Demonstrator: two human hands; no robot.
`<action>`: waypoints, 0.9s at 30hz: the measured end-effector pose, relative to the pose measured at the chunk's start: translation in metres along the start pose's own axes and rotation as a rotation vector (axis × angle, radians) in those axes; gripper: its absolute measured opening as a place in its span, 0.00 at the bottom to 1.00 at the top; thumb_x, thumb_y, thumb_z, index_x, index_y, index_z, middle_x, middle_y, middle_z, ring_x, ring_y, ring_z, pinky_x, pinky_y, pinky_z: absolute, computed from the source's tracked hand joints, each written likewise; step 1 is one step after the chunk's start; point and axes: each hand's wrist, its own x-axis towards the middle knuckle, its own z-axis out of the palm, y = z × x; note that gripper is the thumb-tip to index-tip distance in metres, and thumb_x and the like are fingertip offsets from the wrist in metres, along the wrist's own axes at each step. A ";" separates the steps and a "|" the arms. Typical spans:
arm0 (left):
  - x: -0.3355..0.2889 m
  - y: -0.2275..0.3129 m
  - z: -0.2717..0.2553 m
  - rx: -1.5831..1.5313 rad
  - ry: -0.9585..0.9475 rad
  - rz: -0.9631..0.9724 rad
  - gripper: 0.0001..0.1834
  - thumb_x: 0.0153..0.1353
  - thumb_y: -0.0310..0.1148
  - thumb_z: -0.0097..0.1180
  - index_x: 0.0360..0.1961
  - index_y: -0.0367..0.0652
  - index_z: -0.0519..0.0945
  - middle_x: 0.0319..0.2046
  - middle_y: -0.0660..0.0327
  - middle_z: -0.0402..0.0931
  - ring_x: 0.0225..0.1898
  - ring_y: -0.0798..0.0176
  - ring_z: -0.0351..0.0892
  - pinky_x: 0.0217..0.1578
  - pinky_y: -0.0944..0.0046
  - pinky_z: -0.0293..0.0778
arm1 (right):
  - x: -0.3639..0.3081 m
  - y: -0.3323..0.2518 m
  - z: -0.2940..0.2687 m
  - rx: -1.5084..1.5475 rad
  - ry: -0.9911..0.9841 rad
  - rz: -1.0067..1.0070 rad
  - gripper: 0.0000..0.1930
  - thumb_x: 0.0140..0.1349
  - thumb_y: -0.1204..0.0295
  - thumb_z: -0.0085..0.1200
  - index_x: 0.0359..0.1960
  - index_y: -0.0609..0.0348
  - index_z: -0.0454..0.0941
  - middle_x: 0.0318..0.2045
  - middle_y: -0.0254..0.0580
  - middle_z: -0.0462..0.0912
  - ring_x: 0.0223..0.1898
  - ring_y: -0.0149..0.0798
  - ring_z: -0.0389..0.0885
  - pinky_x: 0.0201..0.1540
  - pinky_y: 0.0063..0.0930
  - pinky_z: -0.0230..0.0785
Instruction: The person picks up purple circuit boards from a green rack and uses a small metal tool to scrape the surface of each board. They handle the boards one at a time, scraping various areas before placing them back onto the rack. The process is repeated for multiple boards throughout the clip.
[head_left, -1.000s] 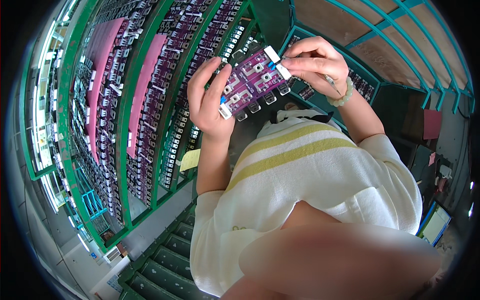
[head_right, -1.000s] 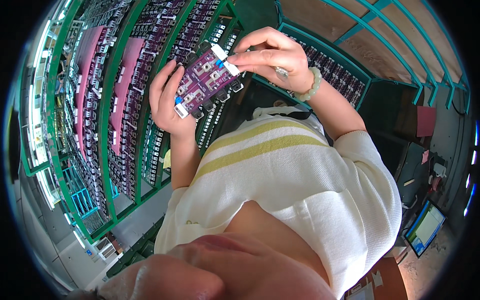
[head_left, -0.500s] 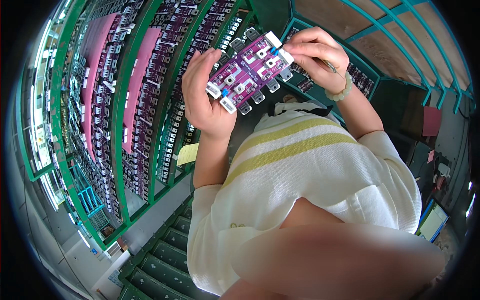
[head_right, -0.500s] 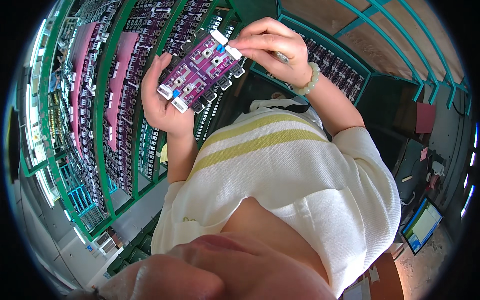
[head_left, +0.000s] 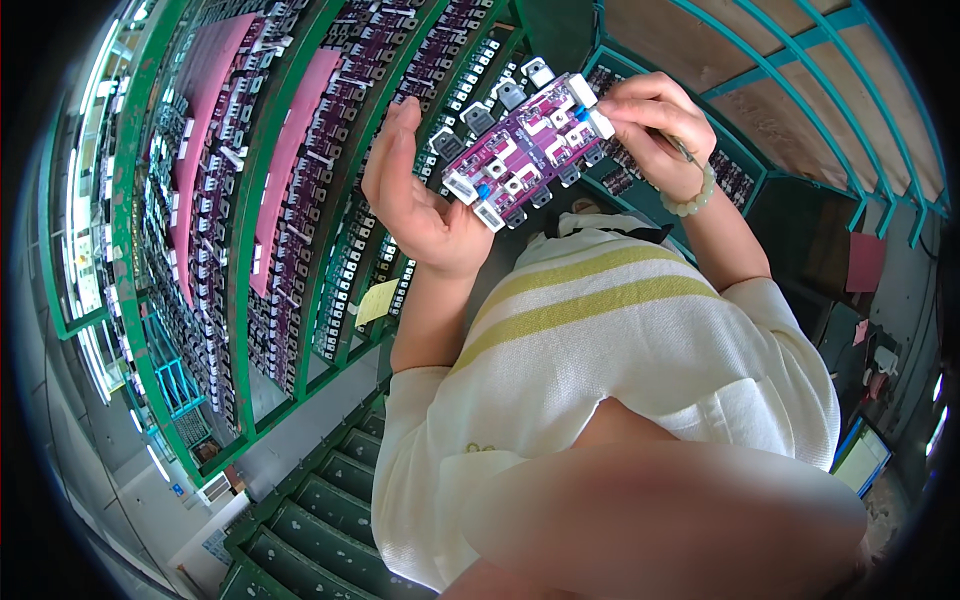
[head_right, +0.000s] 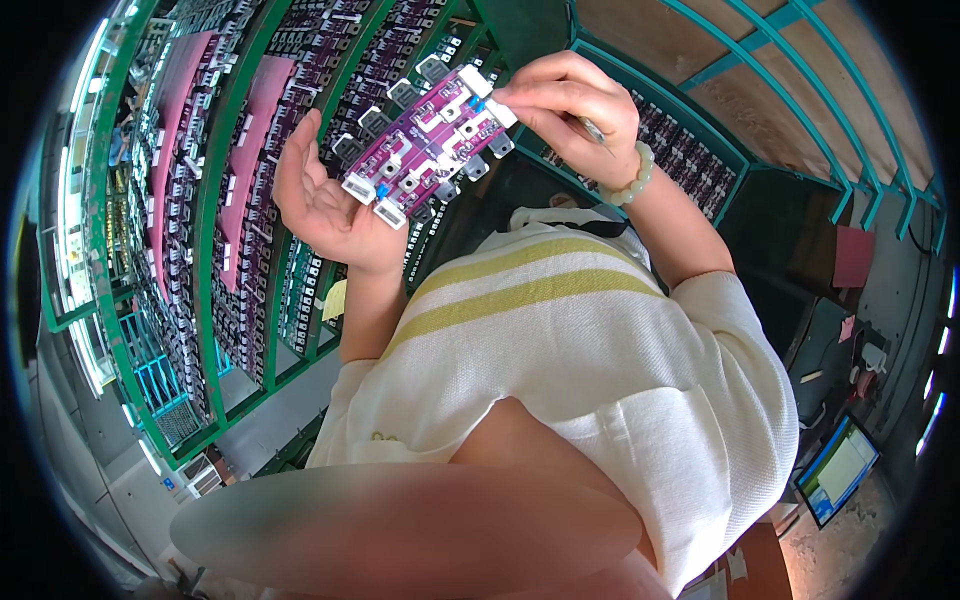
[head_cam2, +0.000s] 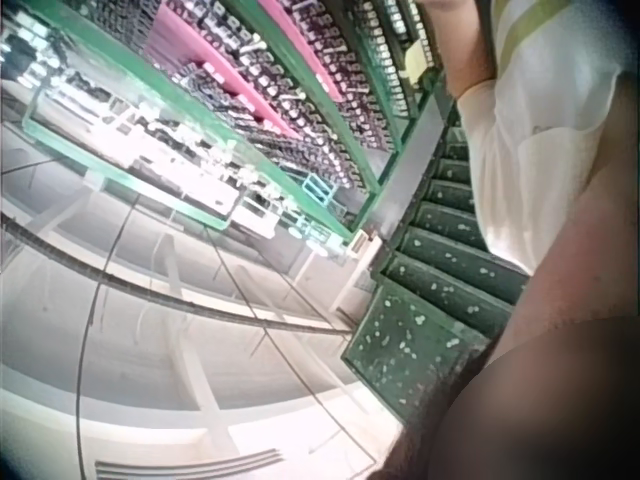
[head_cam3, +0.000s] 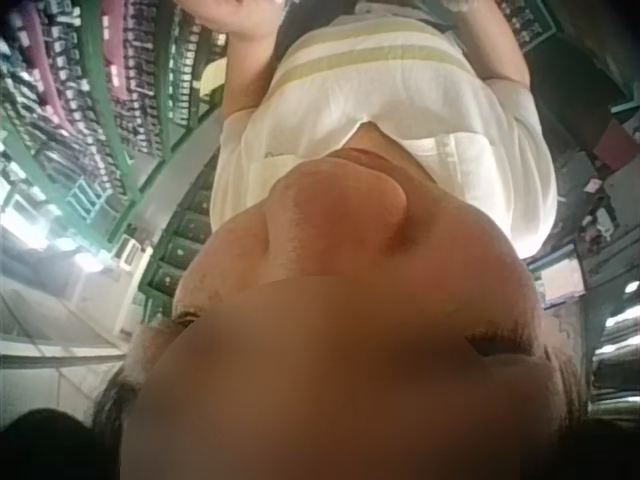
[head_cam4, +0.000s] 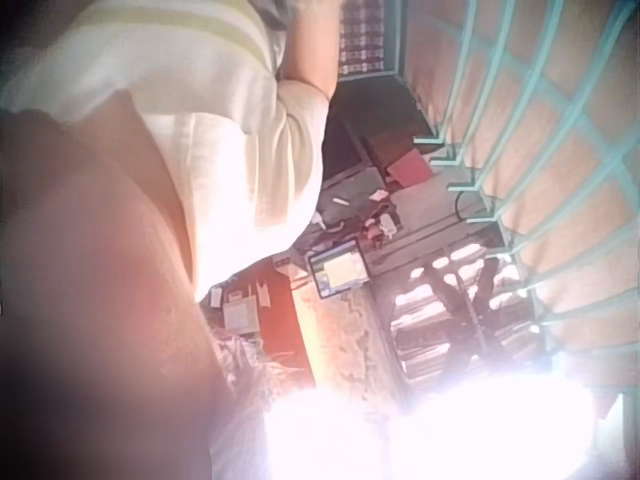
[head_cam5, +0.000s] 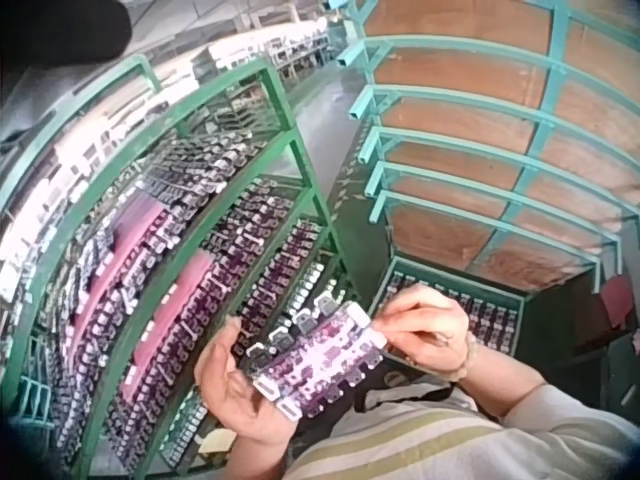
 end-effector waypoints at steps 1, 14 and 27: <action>0.001 -0.001 0.000 0.012 0.003 0.016 0.45 0.44 0.30 0.73 0.59 0.32 0.58 0.55 0.45 0.65 0.57 0.46 0.69 0.61 0.49 0.62 | 0.001 -0.001 0.000 -0.003 0.004 -0.001 0.14 0.50 0.88 0.59 0.39 0.62 0.82 0.35 0.43 0.79 0.34 0.33 0.78 0.32 0.20 0.71; 0.002 0.001 -0.003 -0.031 0.046 -0.048 0.44 0.46 0.28 0.70 0.61 0.33 0.57 0.57 0.47 0.63 0.61 0.48 0.64 0.63 0.51 0.59 | 0.010 -0.006 0.002 -0.056 -0.055 -0.088 0.19 0.46 0.91 0.58 0.41 0.61 0.82 0.42 0.45 0.77 0.36 0.34 0.78 0.35 0.22 0.72; 0.006 0.004 -0.033 -0.084 0.242 -0.339 0.44 0.38 0.21 0.71 0.59 0.34 0.63 0.55 0.49 0.65 0.58 0.51 0.68 0.61 0.56 0.61 | 0.106 -0.015 0.023 -0.112 -0.361 -0.636 0.12 0.48 0.76 0.61 0.37 0.61 0.81 0.33 0.41 0.81 0.22 0.35 0.74 0.21 0.25 0.65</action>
